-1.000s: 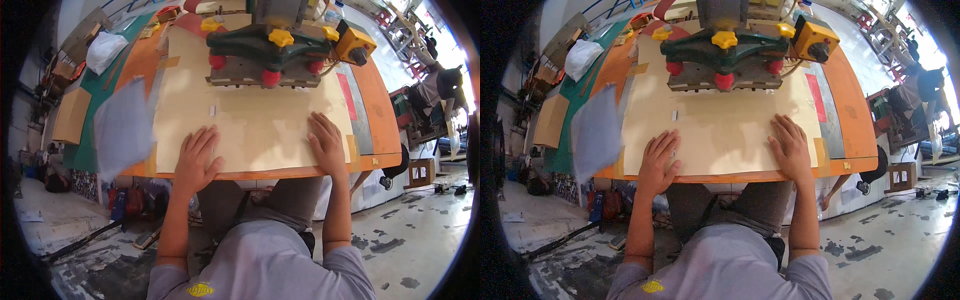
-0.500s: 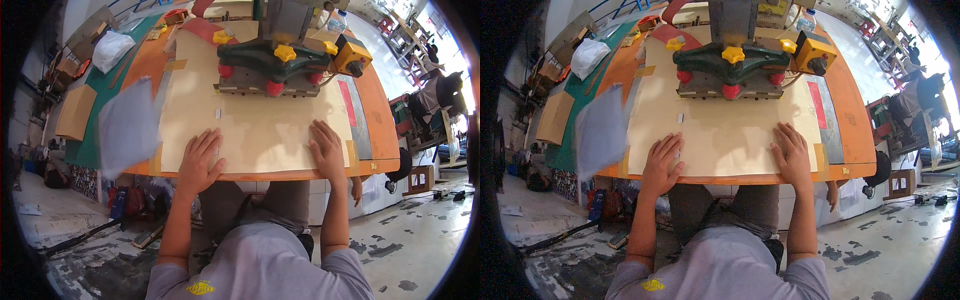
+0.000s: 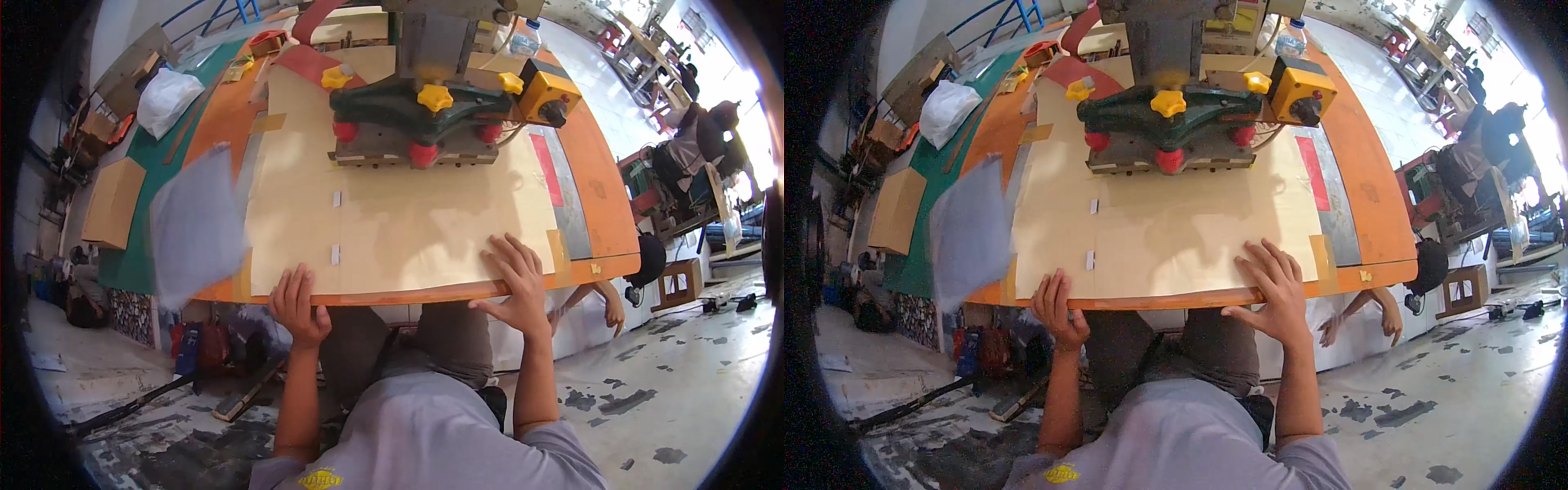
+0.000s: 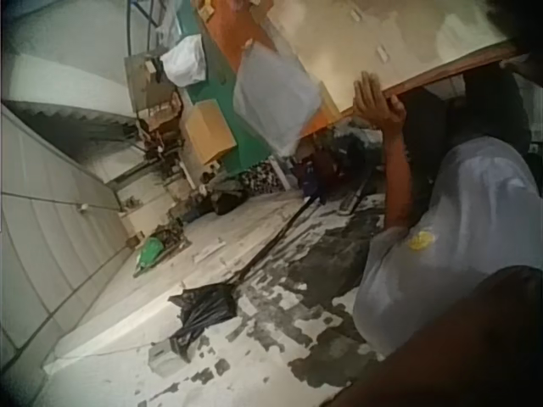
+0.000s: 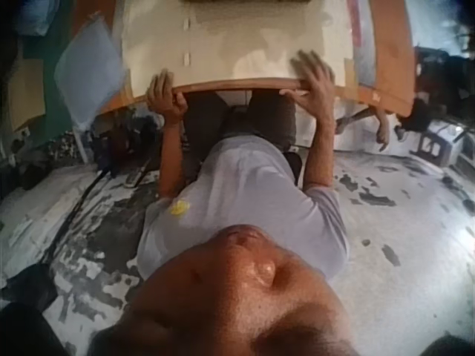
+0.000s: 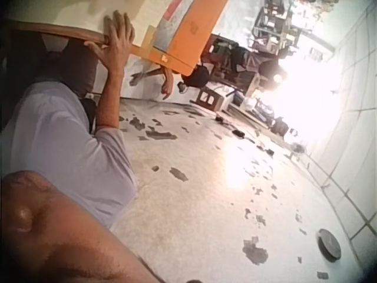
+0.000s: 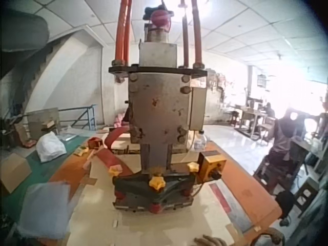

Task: The person assembles plastic sheets by placing a thin transparent sheet onto a larger translucent base sheet on a workstation and then using a heat-press machine to bond them.

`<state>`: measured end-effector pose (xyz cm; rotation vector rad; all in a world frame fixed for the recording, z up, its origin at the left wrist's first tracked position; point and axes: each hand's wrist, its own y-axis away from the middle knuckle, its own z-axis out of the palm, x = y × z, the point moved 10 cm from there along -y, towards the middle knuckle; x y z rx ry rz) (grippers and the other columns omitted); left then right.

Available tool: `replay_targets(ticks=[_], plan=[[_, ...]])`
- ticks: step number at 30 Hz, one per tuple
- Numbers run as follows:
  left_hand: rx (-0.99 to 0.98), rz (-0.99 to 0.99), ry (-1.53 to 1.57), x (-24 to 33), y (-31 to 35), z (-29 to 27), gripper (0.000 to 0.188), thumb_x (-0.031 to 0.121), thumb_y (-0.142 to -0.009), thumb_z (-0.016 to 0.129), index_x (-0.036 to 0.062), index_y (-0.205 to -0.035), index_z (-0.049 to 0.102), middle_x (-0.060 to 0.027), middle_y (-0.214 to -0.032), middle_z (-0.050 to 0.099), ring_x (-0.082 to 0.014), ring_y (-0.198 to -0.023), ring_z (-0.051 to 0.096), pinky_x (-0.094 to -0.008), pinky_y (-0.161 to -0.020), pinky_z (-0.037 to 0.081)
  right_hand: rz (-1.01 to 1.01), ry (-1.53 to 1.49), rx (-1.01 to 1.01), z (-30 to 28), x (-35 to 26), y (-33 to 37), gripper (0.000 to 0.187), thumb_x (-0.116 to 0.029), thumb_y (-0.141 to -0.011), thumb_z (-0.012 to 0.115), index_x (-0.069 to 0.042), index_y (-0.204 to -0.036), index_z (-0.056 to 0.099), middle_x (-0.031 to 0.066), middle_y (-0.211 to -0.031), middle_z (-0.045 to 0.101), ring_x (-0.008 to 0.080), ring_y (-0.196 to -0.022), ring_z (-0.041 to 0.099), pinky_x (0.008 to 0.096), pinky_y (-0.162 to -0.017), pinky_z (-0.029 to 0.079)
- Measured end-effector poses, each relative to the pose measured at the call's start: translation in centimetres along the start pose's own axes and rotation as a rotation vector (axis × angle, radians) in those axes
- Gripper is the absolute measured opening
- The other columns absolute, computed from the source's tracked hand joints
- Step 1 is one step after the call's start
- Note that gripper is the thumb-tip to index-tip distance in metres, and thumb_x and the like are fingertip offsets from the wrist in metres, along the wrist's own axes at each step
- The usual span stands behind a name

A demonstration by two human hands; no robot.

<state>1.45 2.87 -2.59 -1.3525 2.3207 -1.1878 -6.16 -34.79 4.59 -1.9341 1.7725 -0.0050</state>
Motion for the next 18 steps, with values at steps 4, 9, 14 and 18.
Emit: replay_targets(ticks=[4, 9, 14, 18], plan=[[0.134, -0.003, -0.050, 0.03, 0.36, 0.06, 0.058, 0.046, -0.110, 0.036, 0.0101, -0.135, 0.074, -0.0101, -0.145, 0.070, -0.0345, -0.135, 0.060, -0.0528, -0.114, 0.038, 0.015, 0.008, 0.004, 0.18, 0.16, 0.36, 0.083, -0.066, -0.073, 0.088, -0.015, -0.137, 0.075, 0.0078, -0.154, 0.064, 0.0353, -0.152, 0.050, 0.0532, -0.124, 0.036], [0.135, -0.009, -0.041, 0.05, 0.33, 0.17, 0.058, 0.047, -0.111, 0.035, 0.0111, -0.130, 0.076, -0.0094, -0.142, 0.071, -0.0339, -0.134, 0.060, -0.0520, -0.115, 0.037, 0.022, 0.010, 0.059, -0.19, 0.33, 0.45, 0.068, -0.059, -0.081, 0.086, -0.014, -0.131, 0.078, 0.0058, -0.151, 0.067, 0.0336, -0.149, 0.053, 0.0510, -0.122, 0.038], [0.141, 0.015, -0.041, 0.09, 0.63, 0.53, 0.059, 0.046, -0.113, 0.033, 0.0087, -0.136, 0.072, -0.0116, -0.144, 0.067, -0.0361, -0.137, 0.056, -0.0564, -0.119, 0.034, 0.009, 0.008, 0.101, -0.46, 0.27, 0.49, 0.057, -0.053, -0.087, 0.082, -0.014, -0.128, 0.079, 0.0047, -0.147, 0.070, 0.0332, -0.145, 0.057, 0.0494, -0.118, 0.041], [0.179, 0.014, -0.062, -0.09, 0.92, 0.47, 0.056, 0.048, -0.111, 0.035, 0.0135, -0.132, 0.075, -0.0094, -0.144, 0.069, -0.0331, -0.135, 0.058, -0.0532, -0.115, 0.036, 0.008, -0.018, 0.165, -0.76, 0.27, 0.67, 0.045, -0.046, -0.089, 0.081, -0.013, -0.120, 0.081, 0.0030, -0.139, 0.074, 0.0323, -0.137, 0.062, 0.0482, -0.113, 0.045]])
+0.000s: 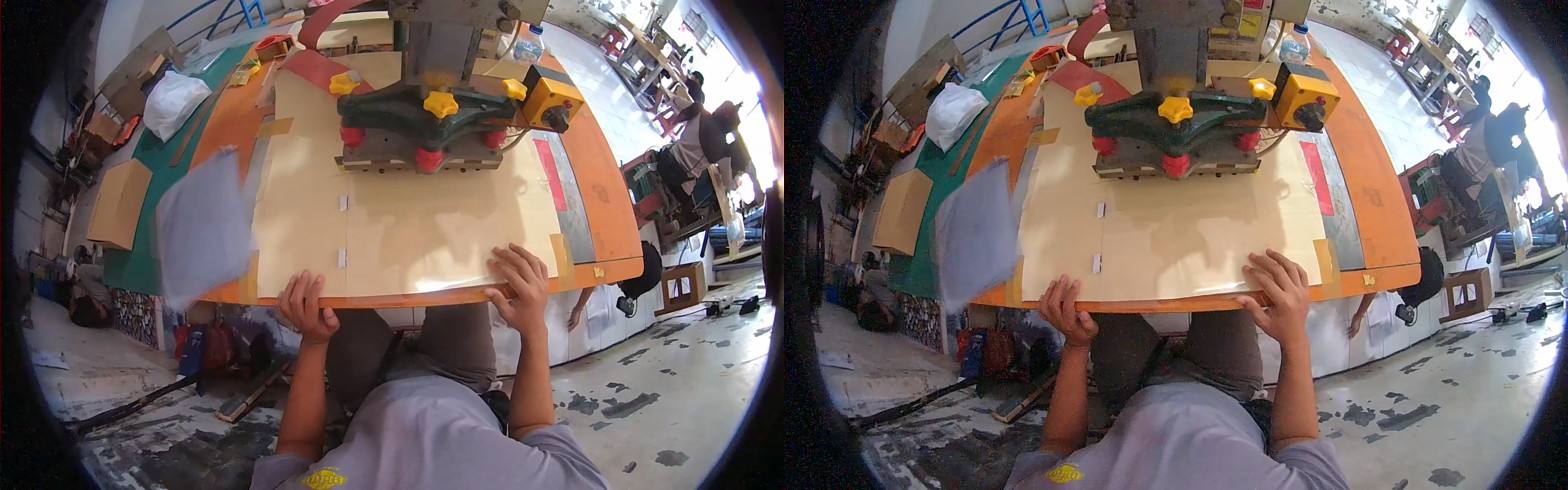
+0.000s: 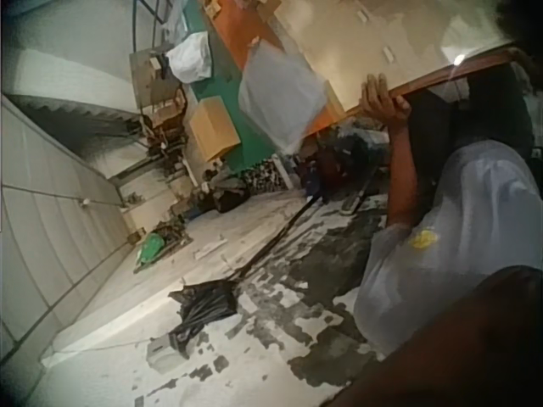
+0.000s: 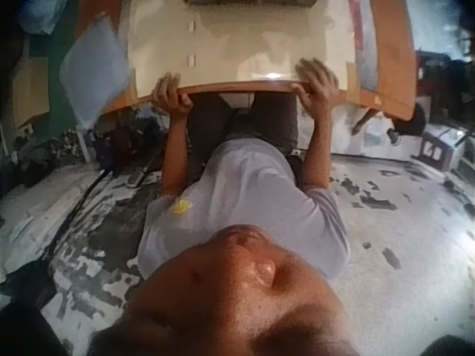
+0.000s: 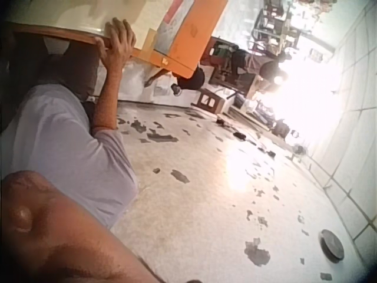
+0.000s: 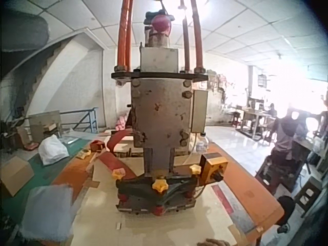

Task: The person assembles plastic sheets by placing a thin transparent sheet onto a larger translucent base sheet on a workstation and then using a heat-press machine to bond them.

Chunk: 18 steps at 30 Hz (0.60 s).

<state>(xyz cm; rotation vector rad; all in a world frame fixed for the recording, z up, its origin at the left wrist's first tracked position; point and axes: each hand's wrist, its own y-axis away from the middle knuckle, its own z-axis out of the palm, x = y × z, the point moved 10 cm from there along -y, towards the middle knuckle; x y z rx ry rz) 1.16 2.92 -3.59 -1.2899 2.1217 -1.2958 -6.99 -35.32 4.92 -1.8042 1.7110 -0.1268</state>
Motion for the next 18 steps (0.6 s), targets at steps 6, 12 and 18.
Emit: replay_targets(ticks=[6, 12, 18], plan=[[0.006, 0.013, -0.015, -0.29, 0.39, 0.15, 0.057, 0.048, -0.112, 0.033, 0.0145, -0.132, 0.075, -0.0097, -0.144, 0.068, -0.0327, -0.134, 0.058, -0.0527, -0.114, 0.035, -0.001, -0.027, 0.024, -0.07, 0.13, 0.15, 0.037, -0.035, -0.086, 0.086, -0.013, -0.116, 0.081, 0.0025, -0.134, 0.076, 0.0310, -0.134, 0.065, 0.0472, -0.111, 0.046], [0.023, 0.020, -0.003, 0.00, 0.11, 0.06, 0.058, 0.048, -0.113, 0.032, 0.0144, -0.133, 0.074, -0.0093, -0.144, 0.068, -0.0324, -0.133, 0.058, -0.0523, -0.113, 0.036, -0.006, -0.015, 0.044, -0.19, -0.06, 0.15, 0.036, -0.031, -0.085, 0.087, -0.013, -0.116, 0.082, 0.0029, -0.133, 0.077, 0.0305, -0.132, 0.066, 0.0466, -0.110, 0.046], [0.002, 0.018, -0.006, -0.18, 0.49, 0.42, 0.059, 0.049, -0.114, 0.031, 0.0113, -0.133, 0.073, -0.0115, -0.143, 0.066, -0.0337, -0.135, 0.057, -0.0550, -0.117, 0.033, -0.005, -0.023, 0.031, 0.07, -0.10, 0.14, 0.035, -0.029, -0.085, 0.087, -0.011, -0.115, 0.081, 0.0039, -0.133, 0.077, 0.0299, -0.132, 0.066, 0.0463, -0.111, 0.046]])
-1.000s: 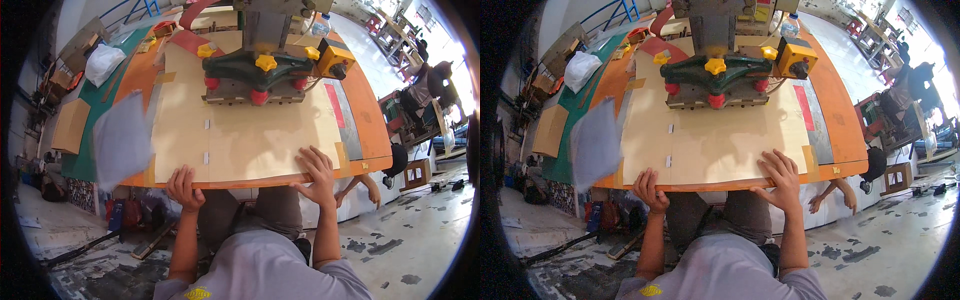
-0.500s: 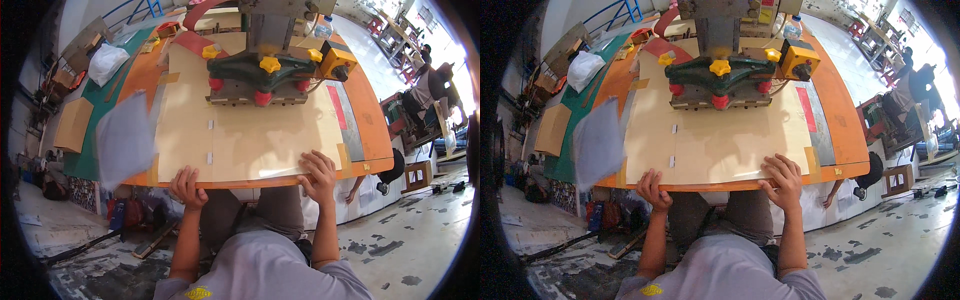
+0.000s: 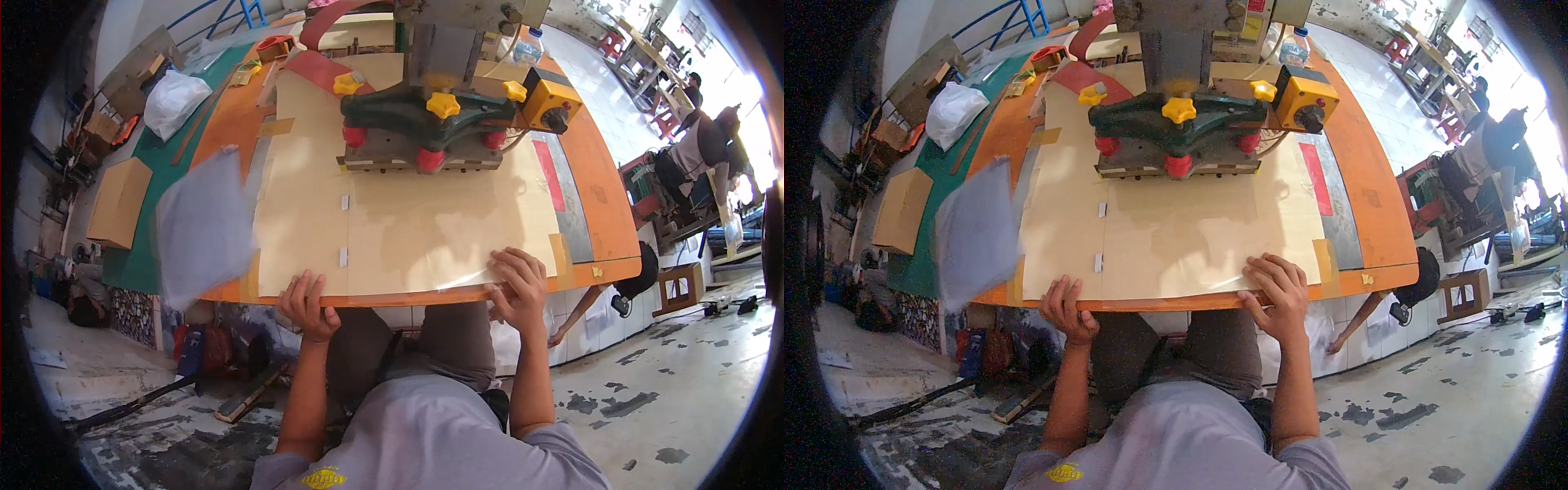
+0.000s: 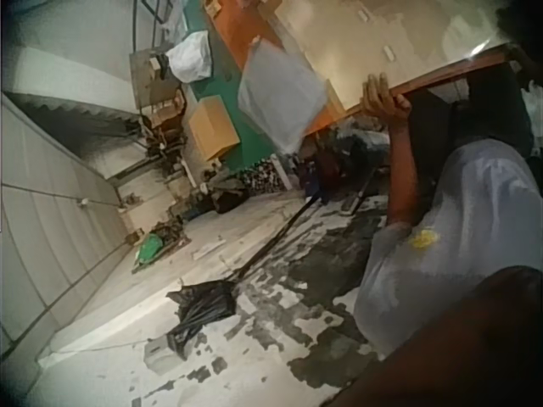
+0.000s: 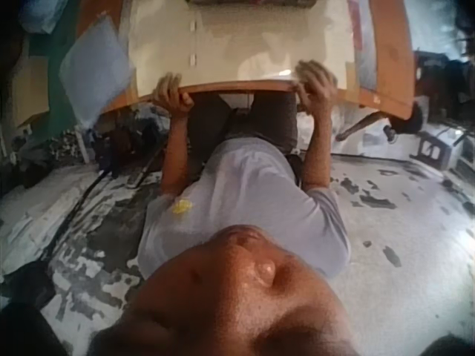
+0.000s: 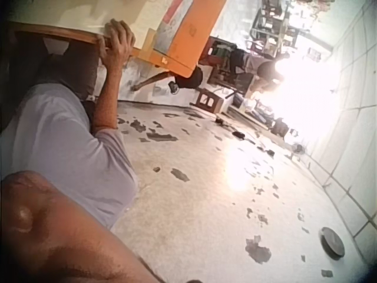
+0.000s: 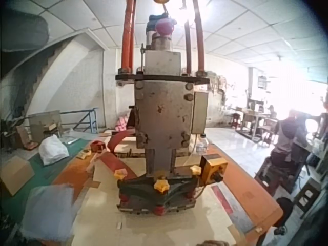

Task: The person assembles plastic sheets by placing a thin transparent sheet onto a larger translucent base sheet on a workstation and then using a heat-press machine to bond them.

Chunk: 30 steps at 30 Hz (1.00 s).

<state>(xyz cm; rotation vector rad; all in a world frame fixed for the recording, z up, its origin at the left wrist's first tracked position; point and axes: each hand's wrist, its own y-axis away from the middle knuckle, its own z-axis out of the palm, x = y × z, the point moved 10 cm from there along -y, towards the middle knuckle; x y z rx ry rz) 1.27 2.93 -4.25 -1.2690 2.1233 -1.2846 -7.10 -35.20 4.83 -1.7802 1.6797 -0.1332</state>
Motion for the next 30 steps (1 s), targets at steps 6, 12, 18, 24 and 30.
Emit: replay_targets(ticks=[6, 12, 18, 24, 30], plan=[[0.026, -0.002, -0.013, 0.1, -0.2, -0.2, 0.058, 0.048, -0.113, 0.031, 0.0150, -0.132, 0.074, -0.0084, -0.142, 0.068, -0.0310, -0.132, 0.058, -0.0510, -0.114, 0.035, -0.029, 0.092, 0.006, 0.2, -1.6, 0.0, 0.030, -0.025, -0.087, 0.086, -0.014, -0.114, 0.080, 0.0025, -0.132, 0.077, 0.0281, -0.133, 0.066, 0.0487, -0.119, 0.038], [0.027, -0.013, -0.020, 0.1, 0.0, -0.2, 0.057, 0.048, -0.112, 0.032, 0.0151, -0.130, 0.075, -0.0082, -0.141, 0.069, -0.0310, -0.132, 0.058, -0.0512, -0.113, 0.036, -0.064, 0.130, -0.047, 1.3, -5.5, -0.9, 0.025, -0.019, -0.092, 0.082, -0.018, -0.116, 0.079, -0.0016, -0.129, 0.077, 0.0230, -0.132, 0.066, 0.0495, -0.125, 0.029], [0.022, -0.018, -0.002, 0.1, -0.1, -0.2, 0.056, 0.047, -0.112, 0.033, 0.0145, -0.130, 0.075, -0.0086, -0.140, 0.070, -0.0321, -0.132, 0.058, -0.0516, -0.113, 0.037, -0.126, 0.108, -0.164, 2.0, -7.0, -2.1, 0.033, -0.012, -0.089, 0.078, -0.016, -0.123, 0.077, 0.0002, -0.137, 0.074, 0.0235, -0.136, 0.065, 0.0510, -0.121, 0.040], [0.033, -0.012, 0.020, 0.3, -0.5, -0.4, 0.057, 0.047, -0.114, 0.033, 0.0104, -0.131, 0.073, -0.0120, -0.139, 0.070, -0.0348, -0.130, 0.061, -0.0545, -0.115, 0.036, -0.142, 0.094, -0.171, 2.2, -8.0, -3.0, 0.036, -0.008, -0.093, 0.069, -0.015, -0.128, 0.076, 0.0034, -0.143, 0.072, 0.0256, -0.142, 0.062, 0.0515, -0.119, 0.045], [0.014, -0.029, 0.017, 0.1, -0.1, -0.3, 0.056, 0.049, -0.112, 0.034, 0.0142, -0.131, 0.074, -0.0085, -0.141, 0.069, -0.0322, -0.133, 0.057, -0.0517, -0.114, 0.036, -0.181, 0.082, -0.069, 1.1, -9.3, -3.0, 0.036, -0.008, -0.095, 0.064, -0.012, -0.128, 0.077, 0.0032, -0.140, 0.074, 0.0264, -0.137, 0.066, 0.0465, -0.116, 0.049]])
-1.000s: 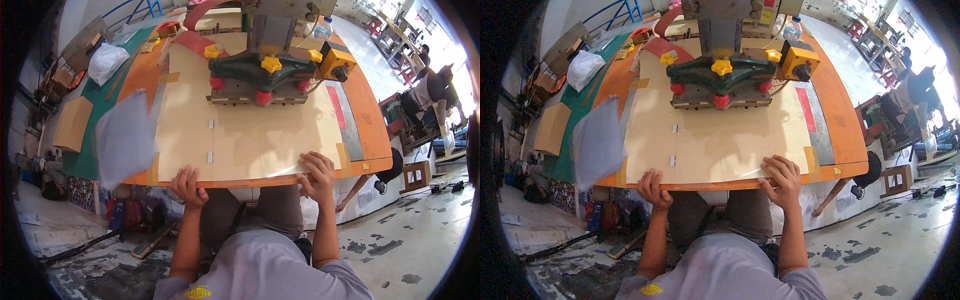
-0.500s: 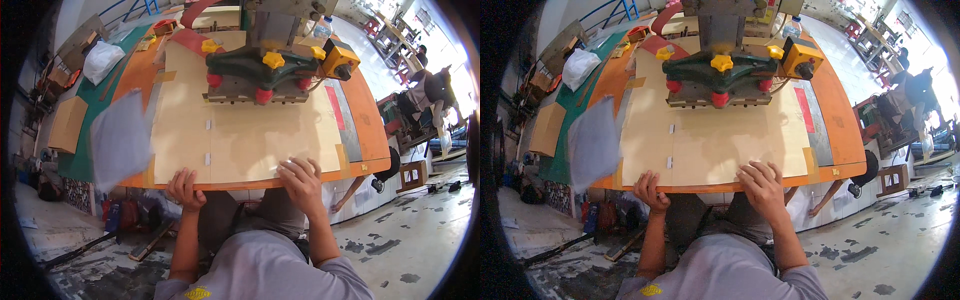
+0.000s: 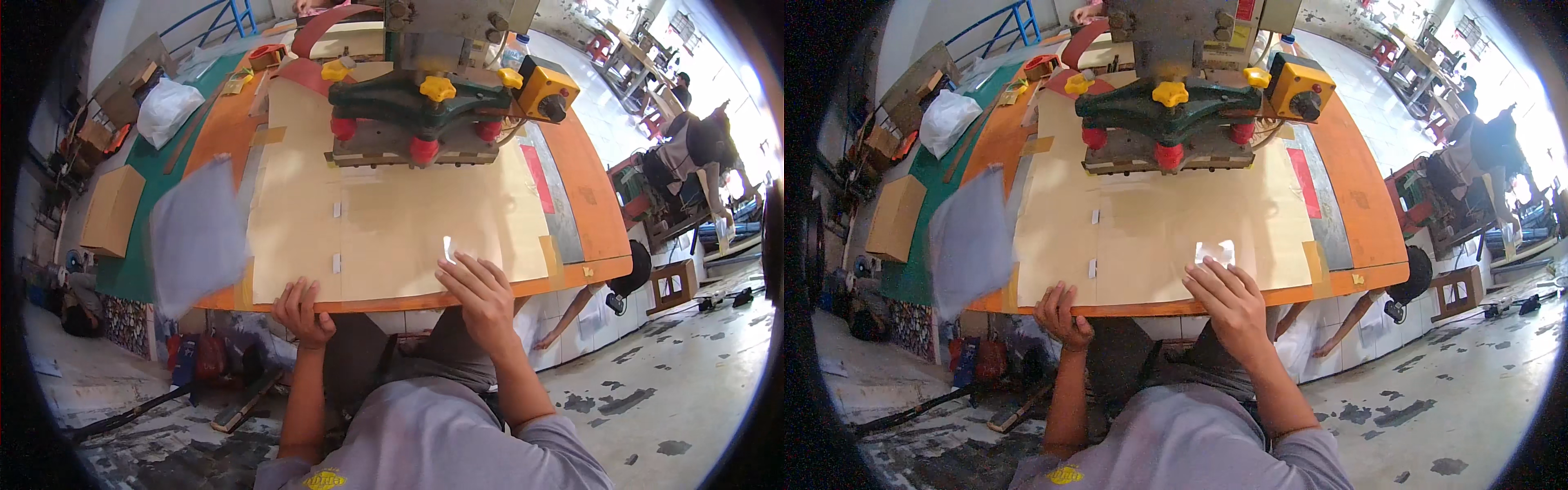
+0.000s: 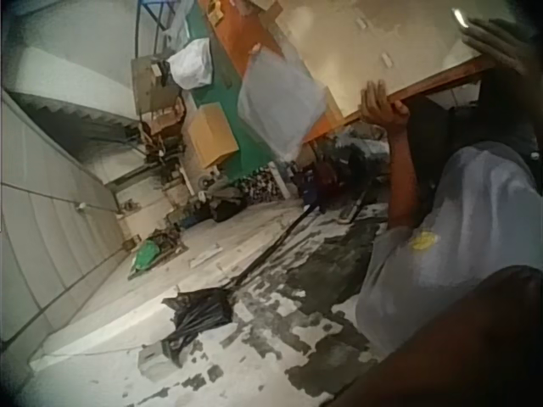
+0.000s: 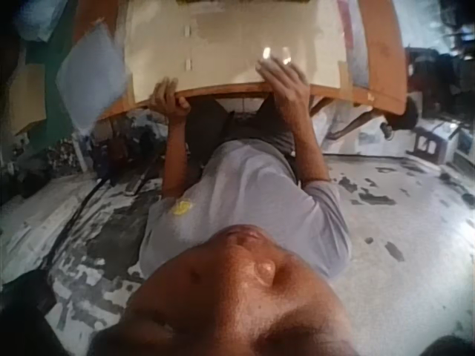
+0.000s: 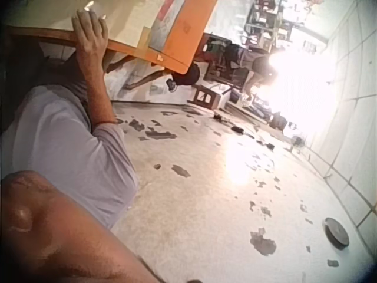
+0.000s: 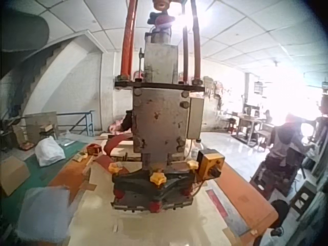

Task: The person assembles plastic sheets by placing a thin transparent sheet onto a larger translucent base sheet on a workstation and then using a heat-press machine to bond them.

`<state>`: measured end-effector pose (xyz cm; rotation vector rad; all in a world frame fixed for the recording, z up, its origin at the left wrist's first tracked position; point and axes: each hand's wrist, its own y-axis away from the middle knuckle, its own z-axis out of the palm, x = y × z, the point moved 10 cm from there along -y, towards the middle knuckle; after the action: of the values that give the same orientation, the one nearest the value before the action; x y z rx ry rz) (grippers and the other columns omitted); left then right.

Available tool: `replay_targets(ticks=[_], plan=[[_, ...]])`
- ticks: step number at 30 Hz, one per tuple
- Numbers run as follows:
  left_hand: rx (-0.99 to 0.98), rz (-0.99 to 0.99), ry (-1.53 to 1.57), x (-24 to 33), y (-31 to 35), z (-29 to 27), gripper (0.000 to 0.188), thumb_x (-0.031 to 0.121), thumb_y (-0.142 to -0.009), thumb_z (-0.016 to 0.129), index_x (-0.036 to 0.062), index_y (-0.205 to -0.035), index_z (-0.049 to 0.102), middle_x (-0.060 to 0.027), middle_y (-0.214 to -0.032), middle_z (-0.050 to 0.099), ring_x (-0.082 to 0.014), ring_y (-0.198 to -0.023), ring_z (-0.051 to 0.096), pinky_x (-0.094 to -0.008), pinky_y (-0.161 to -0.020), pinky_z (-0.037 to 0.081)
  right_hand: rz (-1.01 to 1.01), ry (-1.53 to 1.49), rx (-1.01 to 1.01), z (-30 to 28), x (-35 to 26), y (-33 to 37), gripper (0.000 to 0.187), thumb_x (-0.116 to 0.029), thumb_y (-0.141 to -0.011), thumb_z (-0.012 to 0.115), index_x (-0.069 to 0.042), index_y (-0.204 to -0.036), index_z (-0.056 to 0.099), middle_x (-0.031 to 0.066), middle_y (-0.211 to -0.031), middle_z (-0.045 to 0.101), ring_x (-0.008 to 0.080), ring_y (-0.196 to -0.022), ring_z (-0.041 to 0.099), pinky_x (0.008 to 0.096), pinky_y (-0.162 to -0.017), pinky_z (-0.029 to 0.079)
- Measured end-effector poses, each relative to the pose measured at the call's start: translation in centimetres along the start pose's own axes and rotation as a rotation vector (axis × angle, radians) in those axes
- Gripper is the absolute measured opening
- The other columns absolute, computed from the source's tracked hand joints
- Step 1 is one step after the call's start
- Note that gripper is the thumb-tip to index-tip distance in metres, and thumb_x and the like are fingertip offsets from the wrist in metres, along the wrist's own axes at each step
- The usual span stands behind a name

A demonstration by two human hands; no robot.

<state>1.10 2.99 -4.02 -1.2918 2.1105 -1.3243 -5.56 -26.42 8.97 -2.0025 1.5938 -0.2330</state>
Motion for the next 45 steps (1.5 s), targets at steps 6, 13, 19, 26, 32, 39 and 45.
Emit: replay_targets(ticks=[6, 13, 19, 26, 32, 39, 45], plan=[[-0.023, 0.000, -0.006, 0.1, -0.1, 0.3, 0.056, 0.049, -0.111, 0.036, 0.0141, -0.132, 0.074, -0.0083, -0.142, 0.069, -0.0320, -0.134, 0.057, -0.0521, -0.114, 0.035, 0.054, -0.110, 0.144, -5.4, 0.7, 1.9, 0.027, -0.007, -0.092, 0.068, -0.007, -0.115, 0.082, 0.0102, -0.124, 0.081, 0.0302, -0.120, 0.076, 0.0435, -0.100, 0.058], [-0.127, -0.047, 0.085, 0.2, -2.2, -1.2, 0.050, 0.045, -0.110, 0.044, 0.0094, -0.132, 0.072, -0.0118, -0.141, 0.069, -0.0350, -0.131, 0.061, -0.0513, -0.112, 0.039, 0.554, -0.246, 0.184, -21.5, 11.1, 13.1, 0.028, 0.008, -0.083, 0.058, 0.003, -0.103, 0.077, 0.0183, -0.113, 0.080, 0.0291, -0.106, 0.075, 0.0391, -0.095, 0.056], [-0.192, -0.112, 0.051, -4.8, -4.8, -3.9, 0.038, 0.025, -0.103, 0.062, 0.0053, -0.135, 0.069, -0.0157, -0.141, 0.068, -0.0358, -0.132, 0.061, -0.0533, -0.109, 0.044, 1.013, -0.297, 0.209, -25.9, 23.5, 31.2, 0.021, 0.005, -0.101, 0.061, 0.003, -0.113, 0.078, 0.0126, -0.113, 0.078, 0.0181, -0.101, 0.071, 0.0322, -0.089, 0.056], [-0.343, -0.285, -0.111, -12.8, -7.6, -3.4, 0.041, 0.019, -0.101, 0.064, 0.0058, -0.140, 0.066, -0.0163, -0.154, 0.060, -0.0391, -0.147, 0.051, -0.0576, -0.122, 0.035, 1.205, -0.270, -0.037, -12.1, 34.8, 50.6, 0.024, 0.003, -0.102, 0.062, 0.002, -0.121, 0.077, 0.0097, -0.109, 0.080, 0.0184, -0.091, 0.074, 0.0325, -0.082, 0.058], [-0.338, -0.245, -0.074, -14.2, -6.9, -3.5, 0.045, 0.024, -0.106, 0.062, 0.0118, -0.149, 0.065, -0.0118, -0.161, 0.057, -0.0384, -0.151, 0.047, -0.0580, -0.126, 0.031, 1.252, 0.090, -0.007, -1.3, 34.3, 57.5, 0.025, 0.001, -0.100, 0.063, -0.001, -0.118, 0.081, 0.0152, -0.106, 0.083, 0.0262, -0.099, 0.078, 0.0375, -0.092, 0.059], [-0.364, -0.260, -0.101, -14.2, -6.8, -2.8, 0.042, 0.022, -0.106, 0.062, 0.0122, -0.147, 0.066, -0.0117, -0.161, 0.057, -0.0378, -0.151, 0.047, -0.0565, -0.127, 0.031, 1.447, 0.274, 0.004, 7.4, 26.6, 59.6, 0.028, -0.011, -0.102, 0.065, -0.007, -0.124, 0.082, 0.0191, -0.116, 0.081, 0.0382, -0.108, 0.077, 0.0440, -0.097, 0.059], [-0.393, -0.276, -0.108, -14.6, -6.5, -2.5, 0.041, 0.022, -0.106, 0.063, 0.0112, -0.146, 0.067, -0.0115, -0.161, 0.057, -0.0367, -0.152, 0.046, -0.0561, -0.127, 0.031, 1.571, 0.270, 0.193, 6.3, 27.3, 63.0, 0.027, -0.019, -0.105, 0.064, -0.015, -0.124, 0.083, 0.0173, -0.118, 0.081, 0.0384, -0.111, 0.076, 0.0461, -0.095, 0.059]])
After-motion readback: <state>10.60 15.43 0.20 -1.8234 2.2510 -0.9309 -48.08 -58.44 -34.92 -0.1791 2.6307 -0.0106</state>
